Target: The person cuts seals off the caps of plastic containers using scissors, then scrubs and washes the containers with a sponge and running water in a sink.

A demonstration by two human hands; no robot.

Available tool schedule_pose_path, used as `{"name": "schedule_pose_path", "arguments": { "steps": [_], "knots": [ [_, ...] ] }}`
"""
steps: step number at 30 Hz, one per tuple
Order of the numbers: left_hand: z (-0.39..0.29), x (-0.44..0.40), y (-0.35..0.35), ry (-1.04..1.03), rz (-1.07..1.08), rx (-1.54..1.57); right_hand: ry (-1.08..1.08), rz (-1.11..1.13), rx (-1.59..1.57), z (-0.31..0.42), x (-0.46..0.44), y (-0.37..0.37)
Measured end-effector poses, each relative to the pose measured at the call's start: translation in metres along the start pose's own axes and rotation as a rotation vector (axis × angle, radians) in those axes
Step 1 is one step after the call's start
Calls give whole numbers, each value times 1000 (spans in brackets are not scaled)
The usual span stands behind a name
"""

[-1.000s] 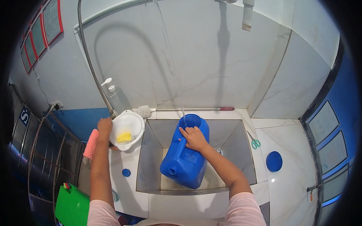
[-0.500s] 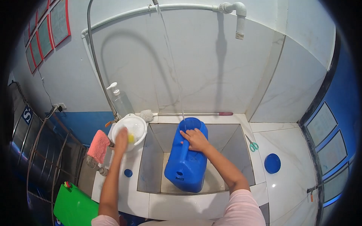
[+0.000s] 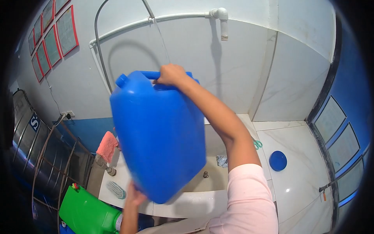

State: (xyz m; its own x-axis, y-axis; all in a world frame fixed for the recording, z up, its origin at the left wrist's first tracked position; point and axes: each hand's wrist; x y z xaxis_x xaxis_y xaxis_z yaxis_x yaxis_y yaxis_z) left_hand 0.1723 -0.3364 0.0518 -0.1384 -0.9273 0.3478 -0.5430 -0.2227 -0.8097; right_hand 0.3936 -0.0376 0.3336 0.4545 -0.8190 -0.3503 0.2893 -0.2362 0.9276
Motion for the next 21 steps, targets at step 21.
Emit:
{"name": "schedule_pose_path", "arguments": {
  "steps": [21],
  "knots": [
    [-40,27,4,-456,9,-124,-145,-117,-112,22,-15,20]
  ]
}}
Point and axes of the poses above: each hand's wrist, its own x-axis away from the middle knuckle, its own y-axis out of the back of the hand, z = x × y, and after that the axes turned 5 degrees about z, right-handed
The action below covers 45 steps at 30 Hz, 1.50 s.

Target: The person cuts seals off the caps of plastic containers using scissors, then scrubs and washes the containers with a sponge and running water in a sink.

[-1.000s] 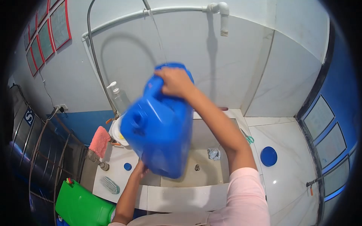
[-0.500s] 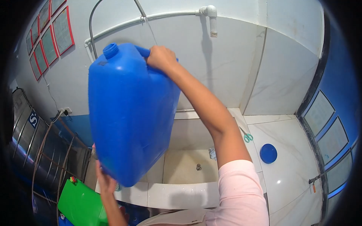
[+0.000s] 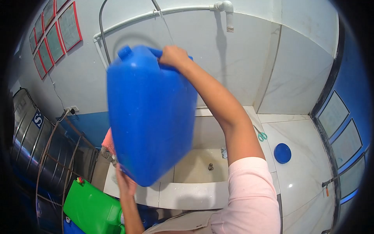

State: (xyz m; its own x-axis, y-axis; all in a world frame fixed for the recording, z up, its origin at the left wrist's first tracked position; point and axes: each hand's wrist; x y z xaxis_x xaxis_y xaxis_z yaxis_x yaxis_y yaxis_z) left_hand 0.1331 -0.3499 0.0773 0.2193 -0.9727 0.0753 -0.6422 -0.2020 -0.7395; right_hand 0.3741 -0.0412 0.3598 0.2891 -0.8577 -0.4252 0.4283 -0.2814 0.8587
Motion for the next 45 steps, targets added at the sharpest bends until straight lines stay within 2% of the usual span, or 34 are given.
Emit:
{"name": "schedule_pose_path", "arguments": {
  "steps": [1,2,4,5,6,7,9,11,13,14,15,17,18,19,21,25,27,28,29,30,32,33,35,37,38,41,42,43,45],
  "knots": [
    [11,6,1,88,25,56,2,-4,0,-4,1,-14],
    [10,15,8,86,28,54,36,83,65,-7,8,-29],
    [0,34,14,207,-56,75,68,166,137,-2,16,-32],
    [-21,36,13,101,-120,-34,36,144,96,10,20,-24],
    [-45,36,9,25,-99,-113,2,120,52,17,22,-15],
    [-70,37,-16,-4,28,-187,-6,119,53,18,18,-5],
    [-77,26,-31,-104,20,-208,-24,-40,-53,14,3,8],
    [-38,1,-7,-104,-56,-128,-31,-22,-45,0,-4,3],
    [3,-5,6,13,5,-23,-31,-15,-42,-16,-2,-17],
    [17,2,18,84,28,38,-15,71,21,-22,8,-35],
    [17,12,19,78,33,40,3,151,88,-20,16,-41],
    [7,37,13,127,-82,50,1,156,83,-8,21,-39],
    [-17,41,4,78,-53,-85,-8,171,73,-1,24,-35],
    [-36,40,1,18,-122,-127,-9,173,69,4,20,-28],
    [-61,34,-27,-48,11,-145,-11,25,-26,3,3,-12],
    [-22,11,-14,-31,-36,-117,-38,65,-118,-24,-18,-27],
    [1,19,-20,56,25,-46,39,263,-32,-61,-24,-65],
    [1,25,-13,69,-57,-61,193,210,-201,-83,-16,-81],
    [-14,29,-21,81,-53,-68,343,161,-372,-103,2,-94],
    [-38,37,-34,19,1,-200,323,164,-377,-114,27,-90],
    [-71,37,-60,-101,73,-456,269,168,-869,-135,88,-73],
    [-81,30,-73,-165,98,-580,232,165,-877,-156,116,-86],
    [-90,17,-101,-231,302,-703,92,117,-1026,-193,166,-111],
    [-65,2,-151,-472,173,-807,-100,46,-1215,-219,216,-143],
    [-56,-4,-172,-452,197,-816,-200,3,-1315,-229,239,-160],
    [-23,-19,-226,-464,341,-1002,-463,-114,-1571,-249,296,-199],
    [-9,-22,-244,-525,451,-1079,-532,-152,-1636,-252,310,-208],
    [4,-23,-261,-590,561,-1153,-589,-185,-1688,-255,323,-217],
    [29,-24,-294,-580,660,-1206,-673,-235,-1765,-256,338,-229]
  ]
}}
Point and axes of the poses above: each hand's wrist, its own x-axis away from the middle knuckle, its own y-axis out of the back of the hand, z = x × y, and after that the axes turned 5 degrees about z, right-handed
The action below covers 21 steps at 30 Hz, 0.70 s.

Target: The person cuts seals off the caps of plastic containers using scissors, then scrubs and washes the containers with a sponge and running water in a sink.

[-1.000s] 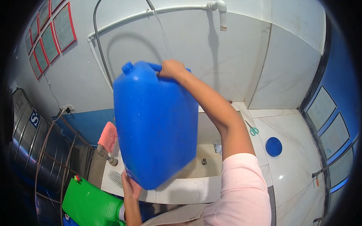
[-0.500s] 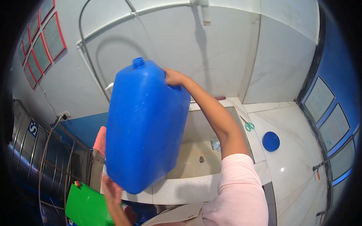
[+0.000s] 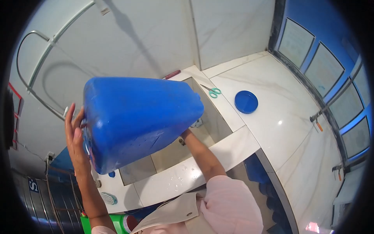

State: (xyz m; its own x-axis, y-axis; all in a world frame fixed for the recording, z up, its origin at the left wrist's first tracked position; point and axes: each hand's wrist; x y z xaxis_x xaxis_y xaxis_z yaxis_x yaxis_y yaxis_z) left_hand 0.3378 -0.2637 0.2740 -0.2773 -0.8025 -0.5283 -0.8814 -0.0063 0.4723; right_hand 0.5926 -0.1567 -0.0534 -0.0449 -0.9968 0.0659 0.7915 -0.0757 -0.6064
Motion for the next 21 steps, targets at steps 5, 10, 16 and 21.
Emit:
{"name": "schedule_pose_path", "arguments": {
  "steps": [5,10,16,21],
  "knots": [
    [-31,-47,-51,-71,173,-142,-29,-85,-110,-14,5,11],
    [-52,-71,-48,-97,136,-339,-20,-105,-117,0,0,19],
    [14,-40,25,253,56,19,25,-32,32,85,-7,39],
    [117,-7,35,309,155,-327,145,-65,731,141,-22,16]
  ]
}}
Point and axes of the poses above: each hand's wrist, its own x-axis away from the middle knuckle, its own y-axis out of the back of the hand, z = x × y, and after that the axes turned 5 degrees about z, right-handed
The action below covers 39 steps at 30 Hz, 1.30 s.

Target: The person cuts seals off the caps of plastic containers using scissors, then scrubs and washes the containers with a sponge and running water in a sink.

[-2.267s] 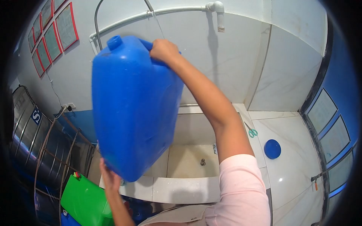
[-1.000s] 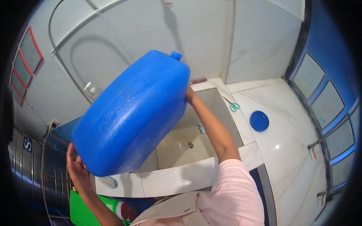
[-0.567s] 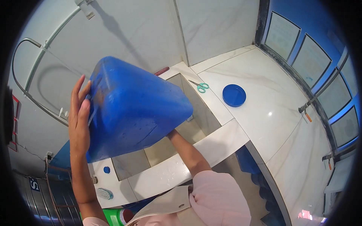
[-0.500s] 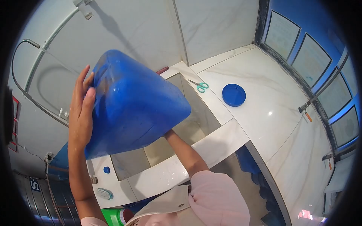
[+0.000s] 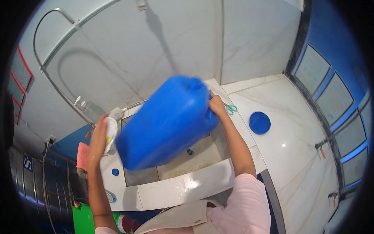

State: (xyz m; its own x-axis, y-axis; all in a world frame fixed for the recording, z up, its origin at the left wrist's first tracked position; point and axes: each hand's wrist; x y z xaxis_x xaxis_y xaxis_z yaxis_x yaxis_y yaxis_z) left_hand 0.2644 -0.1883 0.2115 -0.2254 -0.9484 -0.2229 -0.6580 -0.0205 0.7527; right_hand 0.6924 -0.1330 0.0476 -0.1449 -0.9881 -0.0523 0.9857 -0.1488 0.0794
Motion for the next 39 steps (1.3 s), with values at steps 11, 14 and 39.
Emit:
{"name": "schedule_pose_path", "arguments": {
  "steps": [11,14,39],
  "knots": [
    [80,-21,-203,129,262,-11,549,492,1293,5,7,-200],
    [86,-10,-196,260,222,54,303,994,1099,45,-56,-219],
    [147,-113,-224,-396,-248,-238,-399,695,259,103,-131,-275]
  ]
}}
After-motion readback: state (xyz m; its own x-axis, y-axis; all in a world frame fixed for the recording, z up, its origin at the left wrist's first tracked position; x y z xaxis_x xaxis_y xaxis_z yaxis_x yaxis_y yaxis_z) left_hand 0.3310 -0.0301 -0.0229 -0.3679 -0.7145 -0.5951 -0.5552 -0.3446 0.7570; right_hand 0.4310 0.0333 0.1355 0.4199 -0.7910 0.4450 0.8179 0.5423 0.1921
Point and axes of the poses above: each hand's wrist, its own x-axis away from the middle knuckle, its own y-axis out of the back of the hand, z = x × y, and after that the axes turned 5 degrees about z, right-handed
